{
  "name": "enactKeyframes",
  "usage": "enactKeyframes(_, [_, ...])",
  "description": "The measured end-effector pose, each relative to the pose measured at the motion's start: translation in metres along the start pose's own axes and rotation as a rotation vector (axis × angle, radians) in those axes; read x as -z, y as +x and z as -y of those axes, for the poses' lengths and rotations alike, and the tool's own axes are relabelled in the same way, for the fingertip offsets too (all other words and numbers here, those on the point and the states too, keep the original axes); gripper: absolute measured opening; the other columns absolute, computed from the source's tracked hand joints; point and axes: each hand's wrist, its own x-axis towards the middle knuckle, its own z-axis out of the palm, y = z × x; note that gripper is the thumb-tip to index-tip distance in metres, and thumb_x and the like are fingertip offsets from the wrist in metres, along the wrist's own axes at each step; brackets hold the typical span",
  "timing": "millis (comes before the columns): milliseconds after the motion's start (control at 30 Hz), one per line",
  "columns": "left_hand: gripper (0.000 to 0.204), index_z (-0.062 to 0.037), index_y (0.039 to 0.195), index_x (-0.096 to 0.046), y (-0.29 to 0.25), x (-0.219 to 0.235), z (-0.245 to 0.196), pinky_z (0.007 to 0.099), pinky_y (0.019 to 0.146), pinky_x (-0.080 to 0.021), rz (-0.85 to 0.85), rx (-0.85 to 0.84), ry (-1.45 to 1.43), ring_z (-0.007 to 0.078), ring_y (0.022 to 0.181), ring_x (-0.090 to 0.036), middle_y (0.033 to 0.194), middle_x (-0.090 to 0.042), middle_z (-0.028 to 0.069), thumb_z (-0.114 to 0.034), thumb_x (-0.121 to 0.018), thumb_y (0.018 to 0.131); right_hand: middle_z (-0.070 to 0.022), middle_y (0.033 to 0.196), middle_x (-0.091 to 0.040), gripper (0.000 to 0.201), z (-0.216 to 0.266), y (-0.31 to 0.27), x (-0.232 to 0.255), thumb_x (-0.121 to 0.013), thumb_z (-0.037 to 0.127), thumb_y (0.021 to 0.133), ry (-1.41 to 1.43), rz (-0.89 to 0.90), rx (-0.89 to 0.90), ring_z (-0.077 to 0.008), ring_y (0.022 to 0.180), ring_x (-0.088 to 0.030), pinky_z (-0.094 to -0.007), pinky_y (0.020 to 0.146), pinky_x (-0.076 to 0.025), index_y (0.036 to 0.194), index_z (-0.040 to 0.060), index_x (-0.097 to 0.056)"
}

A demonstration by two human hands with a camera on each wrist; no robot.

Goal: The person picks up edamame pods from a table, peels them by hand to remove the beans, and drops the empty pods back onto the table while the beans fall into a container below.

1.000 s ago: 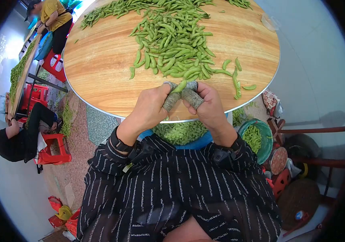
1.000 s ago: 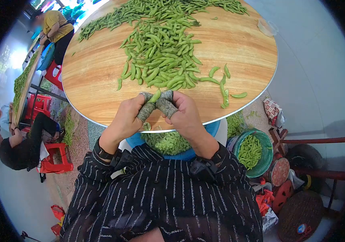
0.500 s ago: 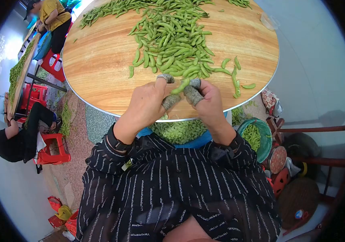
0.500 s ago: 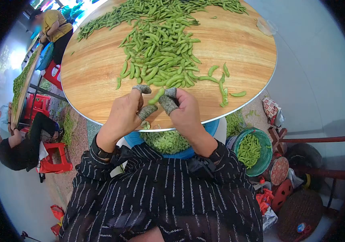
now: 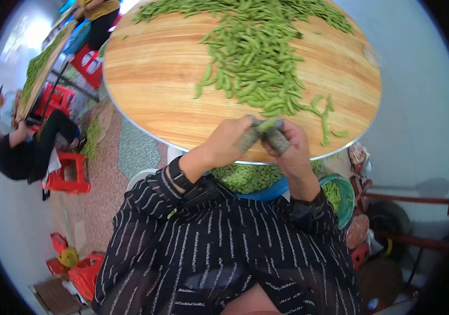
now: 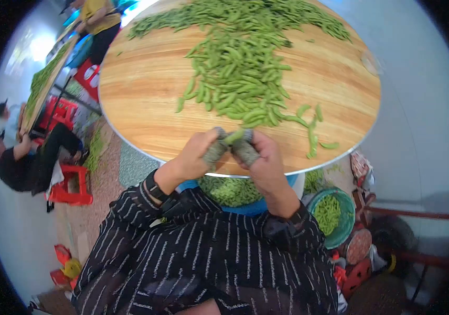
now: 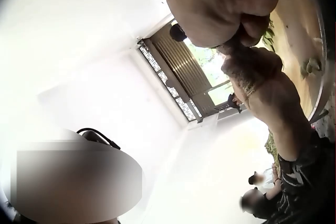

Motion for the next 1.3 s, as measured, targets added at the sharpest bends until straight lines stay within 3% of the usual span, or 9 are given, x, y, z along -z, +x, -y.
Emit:
enactKeyframes(133, [0.036,-0.0046,0.074,-0.047,-0.011,-0.007,0.003,0.0221,0.044,-0.031,-0.03,0.308,-0.704,0.0082,0.048,-0.039,0.058,-0.044,0.0015,-0.038,-0.04,0.088,0.0036,0.074,-0.053,0.011,-0.007,0.001,0.002,-0.056,0.008,0.079,-0.095,0.065,0.102,-0.0026,0.061,-0.046,-0.0162,0.054,-0.037,0.09,0.0037,-0.056])
enactKeyframes(267, [0.04,-0.0058,0.074,-0.048,-0.007,-0.016,-0.008,0.0197,0.042,-0.028,-0.201,0.583,-1.09,0.0072,0.044,-0.034,0.053,-0.041,-0.0005,-0.042,-0.038,0.088,0.0031,0.075,-0.054,0.012,-0.008,0.005,0.006,-0.057,0.004,0.077,-0.078,0.103,0.093,-0.0029,0.062,-0.047,-0.0163,0.055,-0.038,0.089,0.0027,-0.056])
enactKeyframes(400, [0.033,-0.0022,0.08,-0.048,-0.003,-0.006,0.01,0.0194,0.047,-0.032,-0.021,0.616,-0.974,0.0057,0.053,-0.039,0.064,-0.046,-0.0014,-0.034,-0.046,0.087,0.0006,0.072,-0.054,0.01,-0.006,0.007,0.007,-0.052,0.001,0.077,0.041,0.06,-0.018,-0.0029,0.056,-0.044,-0.0148,0.047,-0.033,0.086,0.0025,-0.055])
enactKeyframes(467, [0.027,-0.002,0.082,-0.048,0.002,-0.01,0.007,0.02,0.056,-0.038,-0.188,0.235,-0.409,0.0064,0.064,-0.046,0.072,-0.049,0.0006,-0.028,-0.05,0.086,0.0014,0.07,-0.052,0.01,-0.002,0.006,0.002,-0.051,0.0,0.076,-0.088,0.03,-0.006,-0.0033,0.055,-0.043,-0.0156,0.048,-0.033,0.085,0.0025,-0.054])
enactKeyframes(700, [0.019,-0.0037,0.085,-0.048,0.002,-0.004,0.006,0.0201,0.062,-0.041,0.022,0.343,-0.799,0.0057,0.071,-0.047,0.078,-0.05,-0.0005,-0.022,-0.055,0.083,0.0027,0.069,-0.052,0.008,0.001,0.004,0.008,-0.051,0.0,0.077,-0.334,0.157,0.059,-0.0035,0.058,-0.045,-0.0173,0.051,-0.035,0.083,0.0026,-0.055])
enactKeyframes(867, [0.019,-0.0049,0.087,-0.05,-0.001,-0.003,0.006,0.0179,0.058,-0.039,0.01,0.446,-1.123,0.0032,0.068,-0.045,0.076,-0.049,-0.0032,-0.023,-0.054,0.084,0.0023,0.068,-0.052,0.007,0.002,0.008,0.011,-0.055,0.008,0.078,-0.02,0.227,-0.144,-0.0033,0.057,-0.046,-0.0166,0.049,-0.034,0.084,0.0036,-0.055])
enactKeyframes(1000, [0.015,-0.0045,0.088,-0.049,0.002,0.001,0.009,0.0188,0.056,-0.039,0.019,0.521,-0.894,0.0038,0.064,-0.044,0.075,-0.049,-0.0026,-0.019,-0.052,0.084,0.0029,0.066,-0.05,0.005,-0.006,0.011,0.009,-0.054,0.008,0.078,-0.099,0.172,-0.168,-0.0054,0.056,-0.045,-0.0205,0.05,-0.036,0.078,0.0026,-0.054])
enactKeyframes(1167, [0.003,-0.0067,0.087,-0.044,0.006,0.002,0.005,0.0185,0.044,-0.028,-0.023,0.523,-0.605,0.0045,0.053,-0.037,0.065,-0.044,-0.0013,-0.008,-0.043,0.085,-0.0005,0.062,-0.049,0.007,-0.008,0.009,-0.006,-0.055,0.004,0.073,-1.011,-0.04,0.314,-0.0095,0.056,-0.045,-0.0259,0.051,-0.036,0.077,-0.0007,-0.052])
enactKeyframes(1300, [0.006,-0.0059,0.09,-0.045,0.002,0.003,0.009,0.0188,0.045,-0.028,-0.005,0.472,-0.562,0.0042,0.054,-0.037,0.067,-0.043,-0.002,-0.007,-0.043,0.084,-0.0014,0.062,-0.048,0.006,-0.01,0.011,-0.006,-0.054,0.001,0.071,-0.993,-0.044,0.357,-0.008,0.057,-0.041,-0.0254,0.051,-0.035,0.076,-0.0007,-0.052])
